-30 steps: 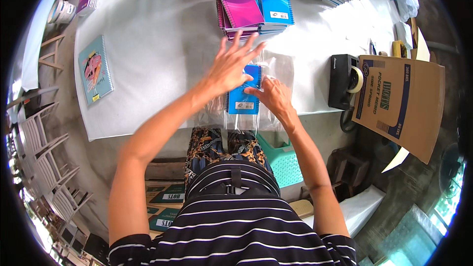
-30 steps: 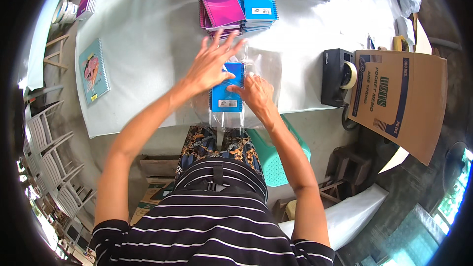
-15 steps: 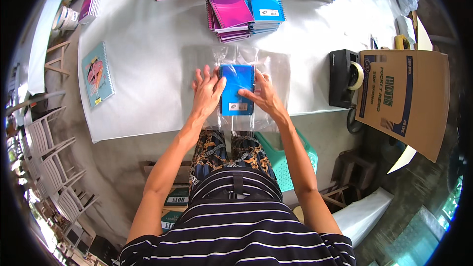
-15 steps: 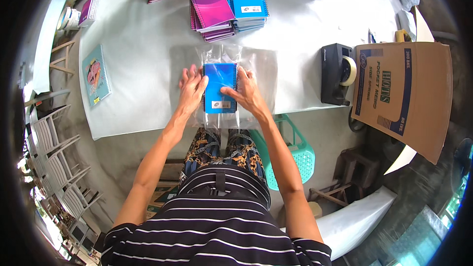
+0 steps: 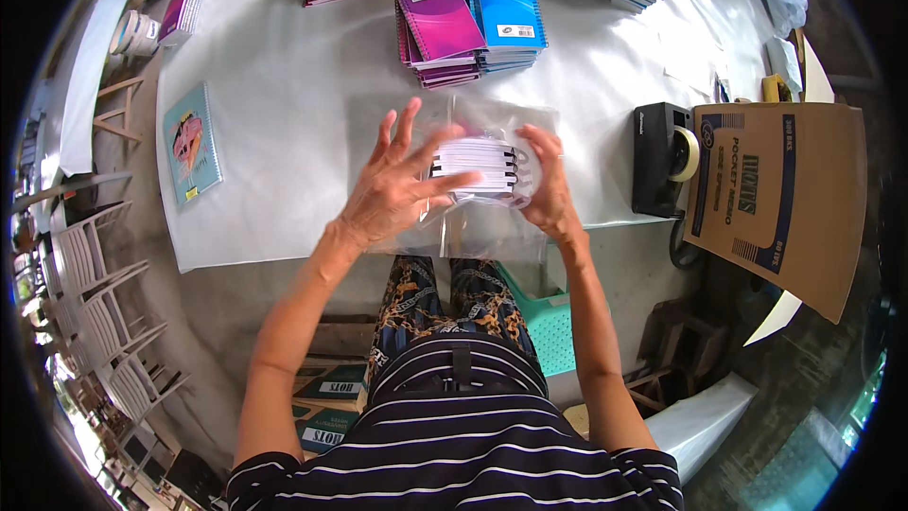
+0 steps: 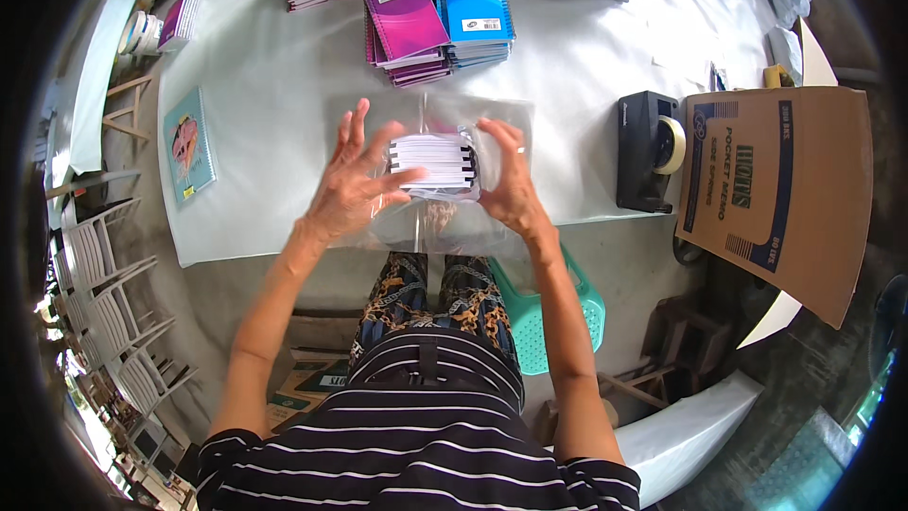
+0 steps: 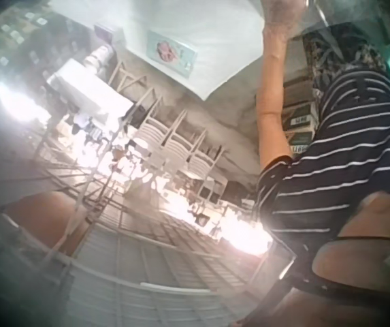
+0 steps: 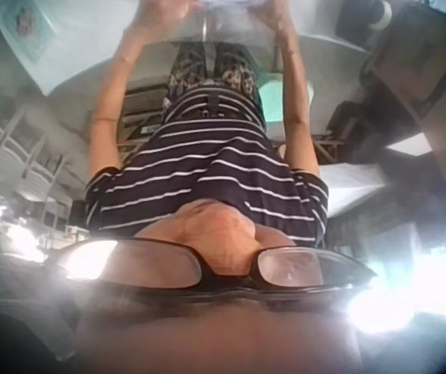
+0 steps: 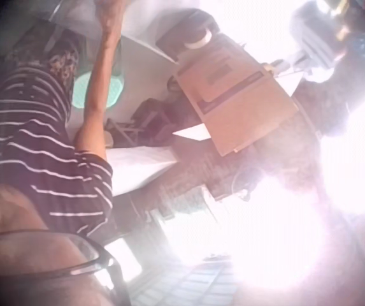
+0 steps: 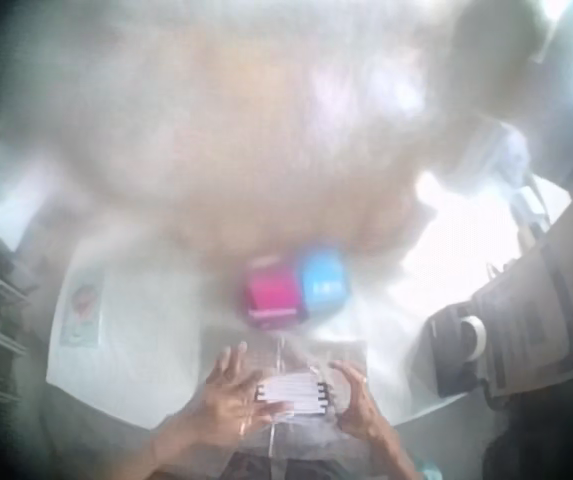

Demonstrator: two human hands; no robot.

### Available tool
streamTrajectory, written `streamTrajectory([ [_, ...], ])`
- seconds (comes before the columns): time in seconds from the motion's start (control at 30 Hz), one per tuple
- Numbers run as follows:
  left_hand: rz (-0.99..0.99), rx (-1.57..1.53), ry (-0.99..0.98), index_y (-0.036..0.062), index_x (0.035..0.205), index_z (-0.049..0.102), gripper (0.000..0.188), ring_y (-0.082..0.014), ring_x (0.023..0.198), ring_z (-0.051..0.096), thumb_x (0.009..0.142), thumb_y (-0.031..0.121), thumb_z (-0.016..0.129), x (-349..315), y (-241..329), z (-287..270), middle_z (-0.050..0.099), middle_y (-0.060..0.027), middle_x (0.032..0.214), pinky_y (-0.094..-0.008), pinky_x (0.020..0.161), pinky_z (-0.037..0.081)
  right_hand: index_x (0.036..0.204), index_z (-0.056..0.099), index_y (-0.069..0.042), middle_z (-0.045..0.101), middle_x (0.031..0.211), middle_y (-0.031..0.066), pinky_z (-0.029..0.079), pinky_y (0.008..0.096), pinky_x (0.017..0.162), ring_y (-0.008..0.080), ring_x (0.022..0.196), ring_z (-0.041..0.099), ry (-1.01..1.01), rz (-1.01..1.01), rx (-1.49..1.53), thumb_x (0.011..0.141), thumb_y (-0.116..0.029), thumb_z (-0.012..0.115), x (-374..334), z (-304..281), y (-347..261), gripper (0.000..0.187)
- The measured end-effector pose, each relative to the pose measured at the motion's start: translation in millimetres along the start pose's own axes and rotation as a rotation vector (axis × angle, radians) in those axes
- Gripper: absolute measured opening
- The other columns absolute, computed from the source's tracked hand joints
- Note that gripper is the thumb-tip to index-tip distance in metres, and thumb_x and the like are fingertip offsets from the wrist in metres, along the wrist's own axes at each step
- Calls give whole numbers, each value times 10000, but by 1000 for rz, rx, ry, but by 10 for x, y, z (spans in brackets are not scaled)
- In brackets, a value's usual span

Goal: The person selects several spiral-bound notepads of different colors from stacks on a table and places them into a clear plastic bag.

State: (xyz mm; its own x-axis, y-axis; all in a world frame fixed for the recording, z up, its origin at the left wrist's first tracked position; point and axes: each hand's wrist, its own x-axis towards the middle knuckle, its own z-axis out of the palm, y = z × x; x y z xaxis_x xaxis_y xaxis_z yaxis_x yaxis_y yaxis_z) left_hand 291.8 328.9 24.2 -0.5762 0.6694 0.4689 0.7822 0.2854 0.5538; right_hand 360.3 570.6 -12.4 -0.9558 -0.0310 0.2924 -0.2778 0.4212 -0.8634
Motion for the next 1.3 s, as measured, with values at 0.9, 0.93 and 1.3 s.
streamTrajectory([
  [0.9,-651,-841,355,47,1528,172,887,-268,1469,160,836,213,702,-86,149,450,216,-164,1578,-381,1178,163,1337,466,-56,394,1444,180,322,451,1121,327,1356,378,-1,117,318,678,-299,854,-40,158,-115,803],
  [0.93,-644,-820,351,45,1524,194,864,-269,1469,161,838,203,694,-82,162,456,227,-156,1577,-379,1178,161,1348,452,-54,393,1444,181,320,446,1123,324,1357,378,-20,121,269,677,-292,857,-69,157,-75,819],
  [1.3,-388,-495,269,262,1231,652,612,-311,1476,140,648,280,840,-586,-60,331,305,-57,1559,-495,1167,230,1167,668,-145,343,1494,153,293,494,1135,350,1403,306,26,58,230,592,-396,867,-207,18,3,658],
])
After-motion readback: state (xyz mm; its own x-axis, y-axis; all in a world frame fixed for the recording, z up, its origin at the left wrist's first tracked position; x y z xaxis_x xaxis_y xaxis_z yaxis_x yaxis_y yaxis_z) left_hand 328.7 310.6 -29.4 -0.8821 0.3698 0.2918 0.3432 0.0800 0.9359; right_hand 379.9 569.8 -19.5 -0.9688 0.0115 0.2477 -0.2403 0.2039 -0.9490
